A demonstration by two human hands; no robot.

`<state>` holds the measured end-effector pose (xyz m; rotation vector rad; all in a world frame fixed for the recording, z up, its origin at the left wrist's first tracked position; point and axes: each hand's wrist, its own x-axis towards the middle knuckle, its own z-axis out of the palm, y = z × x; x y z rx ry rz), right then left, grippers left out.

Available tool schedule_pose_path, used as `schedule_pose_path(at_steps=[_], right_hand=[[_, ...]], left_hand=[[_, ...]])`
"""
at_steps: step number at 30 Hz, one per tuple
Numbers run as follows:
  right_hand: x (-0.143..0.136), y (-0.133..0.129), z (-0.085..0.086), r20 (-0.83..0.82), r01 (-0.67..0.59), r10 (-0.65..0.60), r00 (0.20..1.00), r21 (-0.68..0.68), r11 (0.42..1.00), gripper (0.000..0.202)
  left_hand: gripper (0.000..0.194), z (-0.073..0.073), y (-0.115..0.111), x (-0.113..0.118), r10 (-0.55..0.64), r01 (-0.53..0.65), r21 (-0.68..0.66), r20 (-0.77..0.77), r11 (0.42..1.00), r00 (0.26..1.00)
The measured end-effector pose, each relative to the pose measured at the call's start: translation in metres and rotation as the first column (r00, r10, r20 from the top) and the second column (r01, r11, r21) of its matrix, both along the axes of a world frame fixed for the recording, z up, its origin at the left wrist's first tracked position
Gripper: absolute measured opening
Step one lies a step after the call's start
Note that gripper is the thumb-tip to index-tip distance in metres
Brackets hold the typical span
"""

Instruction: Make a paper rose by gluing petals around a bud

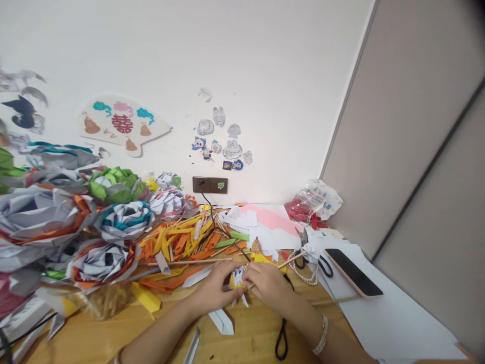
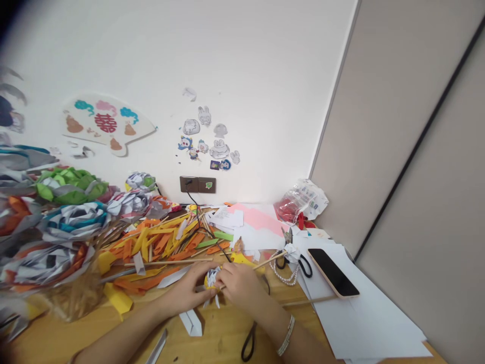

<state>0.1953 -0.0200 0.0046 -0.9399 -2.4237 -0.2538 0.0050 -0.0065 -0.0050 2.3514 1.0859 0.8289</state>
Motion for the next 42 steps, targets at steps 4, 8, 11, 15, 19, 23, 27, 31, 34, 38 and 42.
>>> schedule_pose_path(at_steps=[4,8,11,15,19,23,27,31,34,38,42], right_hand=[[0.001,0.001,-0.002,-0.010,0.000,0.000,1.000,-0.038,0.999,0.005],[0.001,0.001,-0.001,-0.023,-0.006,0.005,1.000,-0.065,0.998,0.006],[0.001,-0.001,0.001,-0.044,-0.001,-0.003,0.999,-0.099,0.995,0.006],[0.002,-0.004,0.002,-0.076,0.004,-0.018,0.997,-0.176,0.984,0.005],[0.003,-0.006,0.004,-0.103,0.006,-0.027,0.994,-0.201,0.979,0.006],[0.002,-0.005,0.004,-0.120,-0.001,-0.023,0.993,-0.198,0.980,0.007],[0.002,-0.003,0.002,-0.052,-0.002,-0.006,0.999,-0.146,0.989,0.007],[0.001,-0.001,0.001,0.025,0.006,-0.004,1.000,-0.070,0.998,0.009],[0.000,-0.001,0.002,0.045,0.006,-0.005,0.999,-0.022,1.000,0.011],[0.000,-0.001,0.000,0.052,-0.008,0.006,0.999,0.028,1.000,0.015],[0.002,0.002,-0.006,0.035,-0.050,0.047,0.998,0.085,0.995,0.020]], left_hand=[[0.049,0.001,0.000,0.000,0.000,0.000,-0.004,-0.002,1.000,1.000],[0.048,0.003,-0.002,0.000,-0.004,0.005,-0.008,0.019,1.000,1.000],[0.045,0.005,-0.003,0.000,-0.016,0.016,-0.008,0.030,1.000,0.999],[0.044,0.007,-0.004,0.001,-0.026,0.026,-0.006,0.036,1.000,0.999],[0.045,0.009,-0.004,0.001,-0.030,0.031,-0.013,0.028,0.999,0.999],[0.043,0.009,-0.004,0.002,-0.018,0.019,-0.015,0.022,1.000,1.000],[0.044,0.008,-0.004,0.002,-0.020,0.021,-0.012,0.024,1.000,0.999],[0.045,0.007,-0.004,0.001,-0.009,0.009,-0.002,0.034,1.000,0.999],[0.046,0.005,-0.003,0.001,0.000,0.000,-0.003,0.027,1.000,1.000],[0.047,0.003,-0.002,0.000,-0.008,0.008,0.007,0.031,1.000,0.999],[0.046,0.002,-0.001,0.000,-0.011,0.009,0.025,0.046,1.000,0.999]])
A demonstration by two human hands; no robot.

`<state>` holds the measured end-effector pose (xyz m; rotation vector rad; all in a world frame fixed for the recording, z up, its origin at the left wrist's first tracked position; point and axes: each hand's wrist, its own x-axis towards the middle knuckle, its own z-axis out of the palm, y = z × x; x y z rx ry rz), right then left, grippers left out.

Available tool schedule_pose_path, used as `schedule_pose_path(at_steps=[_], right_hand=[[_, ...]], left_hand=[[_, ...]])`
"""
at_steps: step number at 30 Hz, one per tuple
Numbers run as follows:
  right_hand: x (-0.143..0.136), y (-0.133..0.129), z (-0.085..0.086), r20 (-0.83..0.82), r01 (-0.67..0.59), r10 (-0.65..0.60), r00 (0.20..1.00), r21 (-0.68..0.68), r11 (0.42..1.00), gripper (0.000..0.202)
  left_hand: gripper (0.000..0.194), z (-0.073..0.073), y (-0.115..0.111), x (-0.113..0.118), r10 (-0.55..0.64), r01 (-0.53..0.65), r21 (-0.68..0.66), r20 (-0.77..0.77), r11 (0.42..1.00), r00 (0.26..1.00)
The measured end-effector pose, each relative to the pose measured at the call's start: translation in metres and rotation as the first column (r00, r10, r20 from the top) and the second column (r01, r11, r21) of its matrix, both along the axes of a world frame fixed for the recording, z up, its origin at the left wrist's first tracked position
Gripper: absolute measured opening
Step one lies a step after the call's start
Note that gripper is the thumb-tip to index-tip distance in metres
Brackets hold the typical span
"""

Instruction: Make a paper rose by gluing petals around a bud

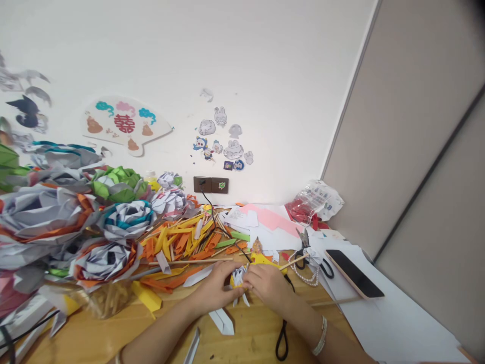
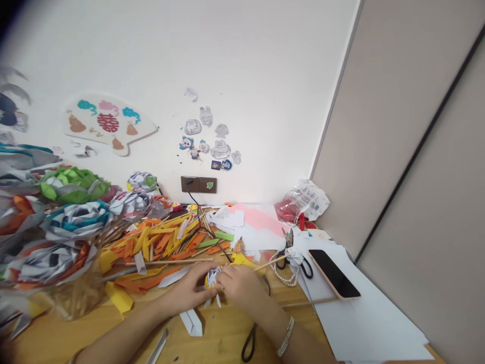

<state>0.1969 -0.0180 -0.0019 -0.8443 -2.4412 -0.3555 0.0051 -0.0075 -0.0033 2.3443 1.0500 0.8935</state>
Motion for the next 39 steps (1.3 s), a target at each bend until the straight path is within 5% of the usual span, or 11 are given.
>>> schedule_pose_path(at_steps=[22,39], right_hand=[[0.000,0.002,-0.006,-0.024,-0.016,0.017,1.000,0.060,0.998,0.030],[0.000,-0.009,0.015,-0.137,0.040,-0.093,0.986,-0.349,0.936,0.007]], left_hand=[[0.046,0.003,-0.002,0.000,0.009,-0.010,-0.027,-0.028,1.000,1.000],[0.043,0.009,-0.004,0.003,-0.016,0.016,-0.020,-0.043,1.000,0.999]])
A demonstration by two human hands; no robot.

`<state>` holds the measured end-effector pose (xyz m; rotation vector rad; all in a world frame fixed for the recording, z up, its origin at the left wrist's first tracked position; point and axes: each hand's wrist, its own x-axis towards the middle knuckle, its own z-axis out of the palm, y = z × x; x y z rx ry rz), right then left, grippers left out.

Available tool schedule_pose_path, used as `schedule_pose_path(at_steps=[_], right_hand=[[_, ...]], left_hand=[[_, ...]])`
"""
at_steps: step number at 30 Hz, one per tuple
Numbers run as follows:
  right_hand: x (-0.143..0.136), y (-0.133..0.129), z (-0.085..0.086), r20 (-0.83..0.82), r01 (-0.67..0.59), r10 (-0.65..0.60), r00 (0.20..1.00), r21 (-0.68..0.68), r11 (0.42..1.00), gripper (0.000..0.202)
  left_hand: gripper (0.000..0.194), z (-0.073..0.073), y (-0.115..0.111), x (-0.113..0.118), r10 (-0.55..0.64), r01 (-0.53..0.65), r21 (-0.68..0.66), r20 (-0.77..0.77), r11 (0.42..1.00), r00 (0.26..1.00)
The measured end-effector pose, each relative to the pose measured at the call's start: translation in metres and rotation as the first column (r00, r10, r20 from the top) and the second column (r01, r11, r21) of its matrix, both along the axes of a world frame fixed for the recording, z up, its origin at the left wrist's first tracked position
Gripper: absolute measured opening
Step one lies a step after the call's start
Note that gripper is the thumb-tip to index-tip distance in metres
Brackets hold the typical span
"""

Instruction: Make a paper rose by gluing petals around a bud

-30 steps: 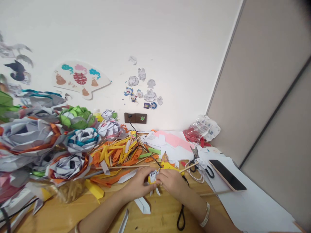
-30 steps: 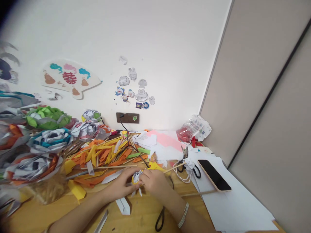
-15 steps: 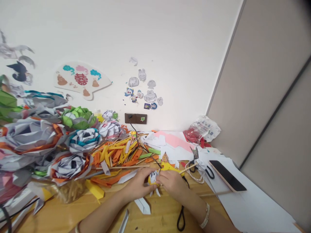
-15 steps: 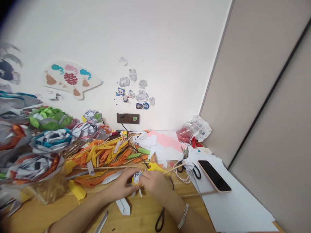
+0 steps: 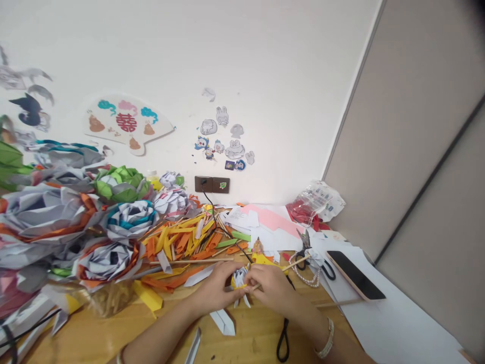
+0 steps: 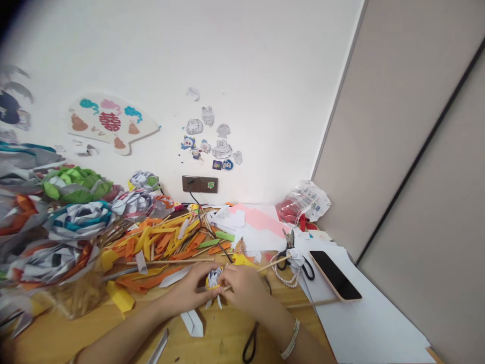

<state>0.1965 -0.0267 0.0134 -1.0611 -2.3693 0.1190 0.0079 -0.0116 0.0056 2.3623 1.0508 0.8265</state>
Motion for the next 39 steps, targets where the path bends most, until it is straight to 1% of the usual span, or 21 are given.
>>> schedule_pose_path(at_steps=[3,6,10,15,21,29,33,39], right_hand=[[0.000,-0.002,0.004,-0.012,-0.014,0.014,1.000,-0.006,1.000,0.008],[-0.002,-0.002,0.005,0.000,0.017,-0.017,1.000,-0.010,1.000,0.011],[-0.003,-0.002,0.005,0.034,0.061,-0.060,0.998,-0.029,0.998,0.010],[-0.003,-0.002,0.003,0.087,0.085,-0.084,0.993,-0.010,0.996,0.008],[0.001,0.003,-0.002,0.099,0.031,-0.036,0.994,0.052,0.998,0.011],[0.006,0.000,0.011,0.240,-0.047,0.014,0.971,0.135,0.990,0.002],[0.007,0.000,0.012,0.302,-0.070,0.005,0.953,0.203,0.977,0.011],[0.006,0.002,0.005,0.316,-0.084,-0.011,0.949,0.286,0.955,0.019]], left_hand=[[0.043,-0.001,0.000,-0.001,0.009,-0.009,-0.005,0.004,1.000,1.000],[0.044,-0.003,0.001,-0.001,0.012,-0.013,-0.015,-0.005,1.000,1.000],[0.043,-0.005,0.002,-0.002,0.010,-0.010,-0.028,-0.002,1.000,1.000],[0.044,-0.004,0.003,-0.001,-0.002,0.003,-0.029,0.008,1.000,1.000],[0.046,-0.003,0.002,-0.002,-0.023,0.023,-0.009,0.018,1.000,1.000],[0.047,-0.007,0.004,-0.004,0.010,-0.010,-0.006,0.026,1.000,1.000],[0.050,-0.008,0.005,-0.005,0.014,-0.014,-0.011,0.031,1.000,0.999],[0.048,-0.009,0.006,-0.005,0.008,-0.008,-0.017,0.024,1.000,1.000]])
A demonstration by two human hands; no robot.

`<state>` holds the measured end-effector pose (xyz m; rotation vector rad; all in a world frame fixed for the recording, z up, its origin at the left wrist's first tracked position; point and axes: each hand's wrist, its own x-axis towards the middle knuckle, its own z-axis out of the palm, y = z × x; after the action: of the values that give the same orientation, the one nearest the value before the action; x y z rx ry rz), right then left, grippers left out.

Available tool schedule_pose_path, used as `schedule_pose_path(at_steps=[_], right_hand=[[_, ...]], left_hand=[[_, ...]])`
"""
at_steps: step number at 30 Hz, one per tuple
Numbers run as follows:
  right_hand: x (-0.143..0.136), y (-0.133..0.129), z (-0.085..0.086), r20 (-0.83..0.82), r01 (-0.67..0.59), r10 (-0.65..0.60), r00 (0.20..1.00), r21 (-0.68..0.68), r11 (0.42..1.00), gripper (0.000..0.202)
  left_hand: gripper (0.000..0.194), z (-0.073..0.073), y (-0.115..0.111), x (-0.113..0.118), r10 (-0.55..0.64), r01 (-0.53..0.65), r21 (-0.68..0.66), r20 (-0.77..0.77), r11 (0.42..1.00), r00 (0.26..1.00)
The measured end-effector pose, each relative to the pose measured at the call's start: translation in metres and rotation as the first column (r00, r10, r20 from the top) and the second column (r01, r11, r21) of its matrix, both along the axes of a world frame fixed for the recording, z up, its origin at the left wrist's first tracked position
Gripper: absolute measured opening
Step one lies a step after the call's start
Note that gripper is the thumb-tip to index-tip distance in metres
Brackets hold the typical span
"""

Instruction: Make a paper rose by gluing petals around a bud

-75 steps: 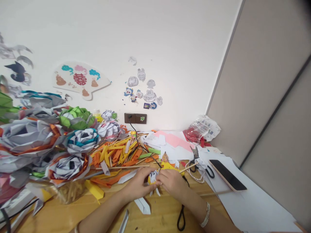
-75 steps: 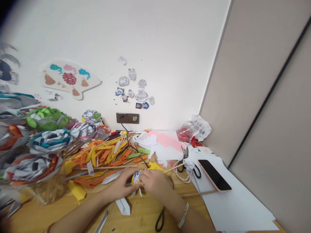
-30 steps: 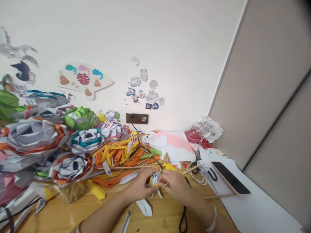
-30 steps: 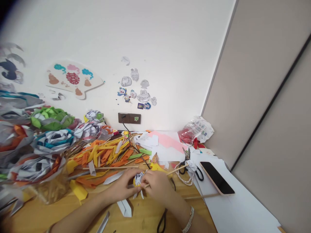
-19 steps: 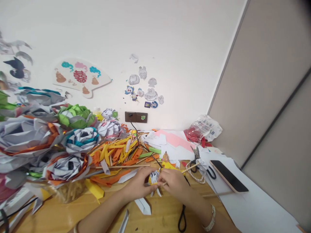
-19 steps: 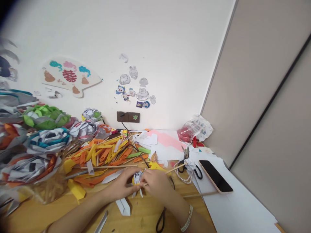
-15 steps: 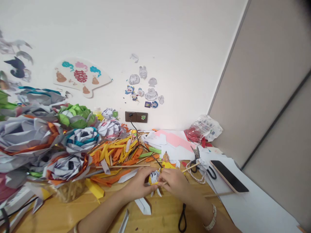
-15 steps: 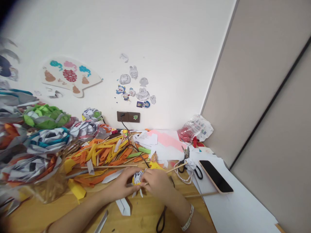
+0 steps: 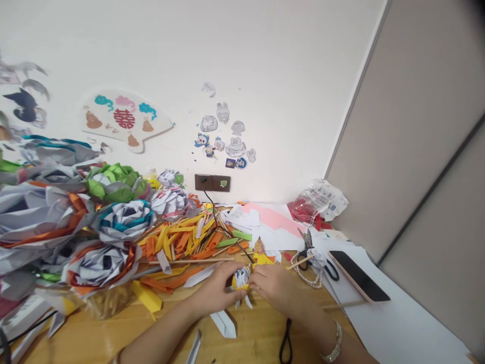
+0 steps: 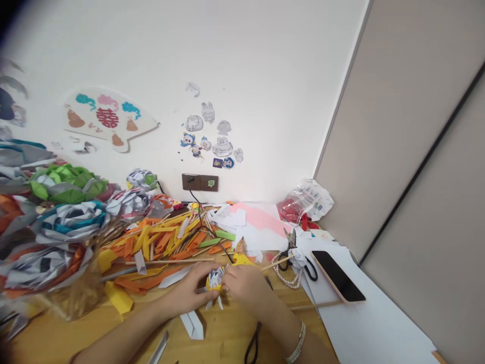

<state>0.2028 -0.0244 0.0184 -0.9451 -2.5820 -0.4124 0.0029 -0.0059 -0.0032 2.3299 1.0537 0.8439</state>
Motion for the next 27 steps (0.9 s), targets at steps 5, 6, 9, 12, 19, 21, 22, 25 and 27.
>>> schedule_pose_path(at_steps=[5,6,9,12,19,21,22,25,27], right_hand=[[0.000,0.003,-0.009,-0.022,-0.006,0.007,1.000,0.070,0.998,0.025],[0.000,0.003,-0.009,-0.023,-0.007,0.009,1.000,0.076,0.997,0.025],[-0.001,0.003,-0.010,-0.008,-0.016,0.017,1.000,0.088,0.996,0.024],[-0.002,0.001,-0.010,0.013,-0.016,0.015,1.000,0.110,0.994,0.022],[-0.004,-0.003,-0.011,0.009,-0.034,0.034,0.999,0.119,0.992,0.016],[-0.004,-0.002,-0.011,0.011,-0.042,0.041,0.999,0.132,0.990,0.016],[-0.005,-0.002,-0.012,0.012,-0.048,0.047,0.999,0.143,0.989,0.018],[-0.005,0.000,-0.012,0.002,-0.051,0.052,0.999,0.168,0.984,0.023],[-0.005,0.000,-0.010,-0.006,-0.054,0.056,0.998,0.160,0.986,0.023]], left_hand=[[0.050,0.001,0.000,0.001,-0.002,0.002,-0.012,-0.005,1.000,1.000],[0.050,0.001,0.000,0.001,-0.005,0.005,-0.010,-0.003,1.000,1.000],[0.046,0.001,0.000,0.001,-0.011,0.011,0.013,0.004,1.000,1.000],[0.045,0.002,-0.001,0.002,0.007,-0.007,0.029,-0.002,1.000,1.000],[0.045,0.003,-0.003,0.003,0.013,-0.013,0.026,-0.017,1.000,1.000],[0.046,0.001,-0.002,0.003,0.020,-0.020,0.025,-0.013,1.000,1.000],[0.046,0.000,-0.001,0.003,0.022,-0.021,0.025,-0.010,0.999,1.000],[0.048,-0.001,0.000,0.002,0.023,-0.023,0.018,-0.014,1.000,1.000],[0.048,-0.001,0.000,0.003,0.021,-0.020,0.015,-0.020,1.000,1.000]])
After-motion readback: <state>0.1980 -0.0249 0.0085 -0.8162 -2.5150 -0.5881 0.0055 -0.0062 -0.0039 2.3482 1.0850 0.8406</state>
